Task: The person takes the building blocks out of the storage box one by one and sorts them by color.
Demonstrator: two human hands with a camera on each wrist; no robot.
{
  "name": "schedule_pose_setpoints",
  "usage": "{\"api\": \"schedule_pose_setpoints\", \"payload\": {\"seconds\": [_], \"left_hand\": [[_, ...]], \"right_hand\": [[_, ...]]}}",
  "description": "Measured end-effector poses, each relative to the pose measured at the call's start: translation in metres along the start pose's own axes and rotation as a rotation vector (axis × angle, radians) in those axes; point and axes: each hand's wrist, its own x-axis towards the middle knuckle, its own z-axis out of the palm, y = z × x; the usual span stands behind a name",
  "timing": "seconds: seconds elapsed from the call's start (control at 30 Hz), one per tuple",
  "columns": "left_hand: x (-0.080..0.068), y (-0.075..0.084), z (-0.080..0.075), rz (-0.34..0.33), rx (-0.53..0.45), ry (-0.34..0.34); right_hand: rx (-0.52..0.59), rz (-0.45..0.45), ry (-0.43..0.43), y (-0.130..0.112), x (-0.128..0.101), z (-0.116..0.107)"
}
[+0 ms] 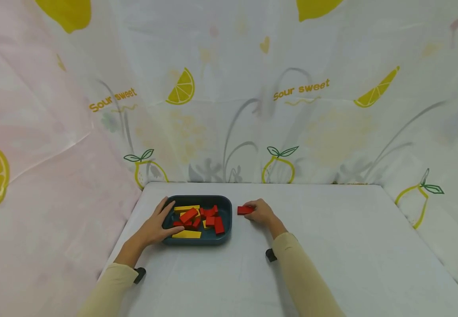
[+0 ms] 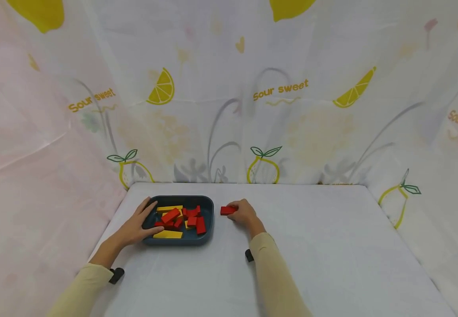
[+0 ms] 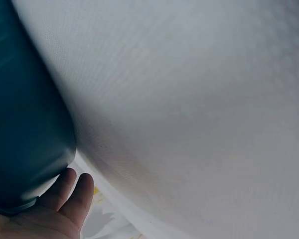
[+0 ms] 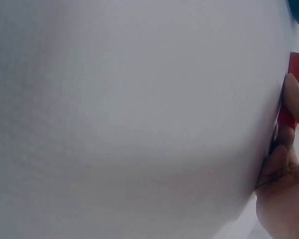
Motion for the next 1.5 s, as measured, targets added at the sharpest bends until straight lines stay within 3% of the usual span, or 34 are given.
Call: {"api": "schedule_pose_setpoints", "payload": {"seconds": [0.63, 0.9, 1.17, 1.33, 1.5], "left_hand": [[-0.006, -0.002, -0.009, -0.019, -0.007, 0.006], [0.002, -0.002, -0.013, -0.016, -0.009, 0.004], [-0.002, -0.002, -0.005, -0.011, -0.031, 0.003], [-0.001, 0.001, 0.002, -0.009, -0.038, -0.003], [0.001, 0.001, 0.000, -0.015, -0.026, 0.011]], "right_hand": [[0.027, -0.007, -0.013, -0.012, 0.000, -0.001], [0.124, -0.009, -0.006, -0.009, 0.004, -0.010], [0.158, 0.091, -0.063, 0.002, 0.002, -0.009], [0.177, 0.137, -0.077, 0.007, -0.001, -0.027], [0.242, 0.040, 0.025, -0.013, -0.001, -0.052]]}}
